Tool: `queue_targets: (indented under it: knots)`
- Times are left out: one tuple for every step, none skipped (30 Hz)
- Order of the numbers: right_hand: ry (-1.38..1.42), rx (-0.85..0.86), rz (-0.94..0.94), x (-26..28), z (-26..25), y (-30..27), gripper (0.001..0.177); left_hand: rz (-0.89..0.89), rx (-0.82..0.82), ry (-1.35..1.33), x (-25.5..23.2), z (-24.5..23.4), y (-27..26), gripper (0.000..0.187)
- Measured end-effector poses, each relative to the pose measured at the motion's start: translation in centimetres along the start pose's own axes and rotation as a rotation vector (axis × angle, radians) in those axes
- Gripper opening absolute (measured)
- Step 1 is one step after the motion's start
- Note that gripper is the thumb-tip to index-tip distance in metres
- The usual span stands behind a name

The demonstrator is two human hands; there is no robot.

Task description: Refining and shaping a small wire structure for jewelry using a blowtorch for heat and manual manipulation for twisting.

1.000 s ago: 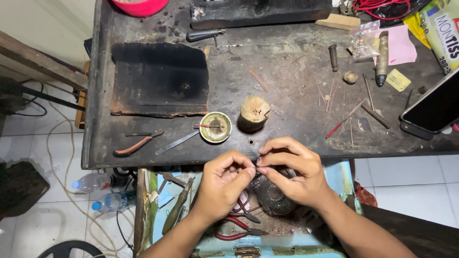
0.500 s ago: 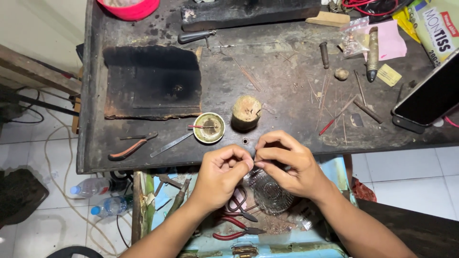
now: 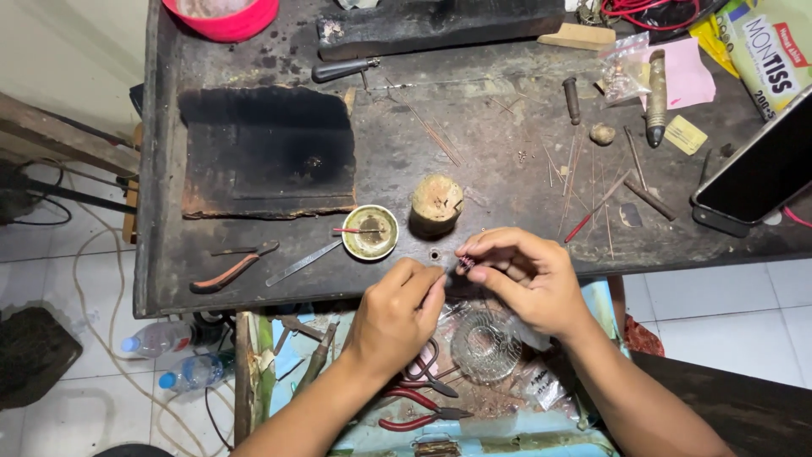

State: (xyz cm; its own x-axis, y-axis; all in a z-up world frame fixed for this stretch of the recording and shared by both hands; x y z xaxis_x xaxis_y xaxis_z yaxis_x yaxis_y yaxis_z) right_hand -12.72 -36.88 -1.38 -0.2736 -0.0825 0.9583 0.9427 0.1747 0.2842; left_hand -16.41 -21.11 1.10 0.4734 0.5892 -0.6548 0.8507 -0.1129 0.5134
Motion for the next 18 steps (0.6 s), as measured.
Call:
queue_targets:
  knots:
    - [-0.002, 0.000, -0.001, 0.1, 0.0, 0.1, 0.017, 0.001, -0.001, -0.001, -0.3, 0.0, -0.1, 0.007]
    - [-0.002, 0.014, -0.026, 0.4, 0.1, 0.2, 0.015, -0.086, -0.068, -0.142, 0.2, -0.6, -0.2, 0.005]
    - [-0.001, 0.026, -0.048, 0.6, 0.3, 0.2, 0.013, -0.175, -0.132, -0.281, 0.8, -1.1, -0.5, 0.004]
    - [-0.001, 0.024, -0.047, 1.0, 0.1, 0.2, 0.013, -0.176, -0.130, -0.282, 0.3, -1.6, -0.4, 0.004]
    - [-0.040, 0.086, -0.006, 0.9, 0.6, 0.2, 0.016, -0.219, -0.100, -0.371, 0.1, -1.6, -0.4, 0.007]
    - [-0.080, 0.148, 0.035, 0.9, 1.0, 0.1, 0.021, -0.261, -0.070, -0.460, -0.1, -1.7, -0.3, 0.010]
    - [-0.078, 0.149, 0.036, 0.9, 1.1, 0.1, 0.021, -0.263, -0.071, -0.459, 0.1, -1.6, -0.6, 0.010]
    - [-0.095, 0.162, 0.021, 1.1, 1.4, 0.0, 0.019, -0.358, -0.026, -0.571, 1.0, -0.8, -1.2, 0.011]
    - [-0.113, 0.176, 0.003, 1.4, 1.7, 0.0, 0.018, -0.451, 0.018, -0.684, 1.8, 0.2, -1.8, 0.012]
    - [-0.112, 0.179, 0.003, 1.5, 1.9, 0.0, 0.018, -0.452, 0.016, -0.683, 2.1, 0.3, -2.0, 0.012]
    - [-0.115, 0.194, 0.010, 1.6, 2.1, -0.1, 0.019, -0.483, 0.017, -0.749, 2.4, 0.7, -2.4, 0.011]
    - [-0.117, 0.210, 0.016, 1.7, 2.4, -0.3, 0.019, -0.515, 0.019, -0.815, 2.8, 1.2, -2.7, 0.010]
    - [-0.117, 0.212, 0.016, 1.7, 2.5, -0.3, 0.019, -0.515, 0.017, -0.815, 2.9, 1.2, -2.8, 0.010]
    - [-0.129, 0.216, 0.004, 1.8, 2.6, -0.2, 0.019, -0.524, 0.026, -0.844, 3.0, 1.4, -2.9, 0.009]
    - [-0.141, 0.219, -0.007, 1.9, 2.6, -0.3, 0.019, -0.532, 0.038, -0.872, 3.0, 1.6, -3.0, 0.009]
    - [-0.141, 0.219, -0.008, 2.1, 2.6, -0.2, 0.019, -0.532, 0.037, -0.872, 3.0, 1.5, -2.9, 0.009]
    - [-0.171, 0.208, -0.022, 2.3, 2.5, -0.2, 0.018, -0.544, 0.038, -0.852, 3.1, 1.5, -2.9, 0.008]
    - [-0.201, 0.197, -0.036, 2.6, 2.4, -0.2, 0.018, -0.556, 0.038, -0.833, 3.2, 1.5, -3.0, 0.007]
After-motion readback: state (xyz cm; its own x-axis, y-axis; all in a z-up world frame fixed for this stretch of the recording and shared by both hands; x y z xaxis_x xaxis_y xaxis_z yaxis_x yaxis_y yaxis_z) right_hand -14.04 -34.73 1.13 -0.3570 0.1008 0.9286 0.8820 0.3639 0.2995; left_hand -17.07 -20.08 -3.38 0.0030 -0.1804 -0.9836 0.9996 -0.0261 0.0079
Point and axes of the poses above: each hand's wrist, its own y-axis towards the middle knuckle, its own z-axis out of the palm, x = y × z, the point moved 10 cm from there along y, towards the middle knuckle, and after that the axes turned 3 degrees about -x, right-handed, at the moved point
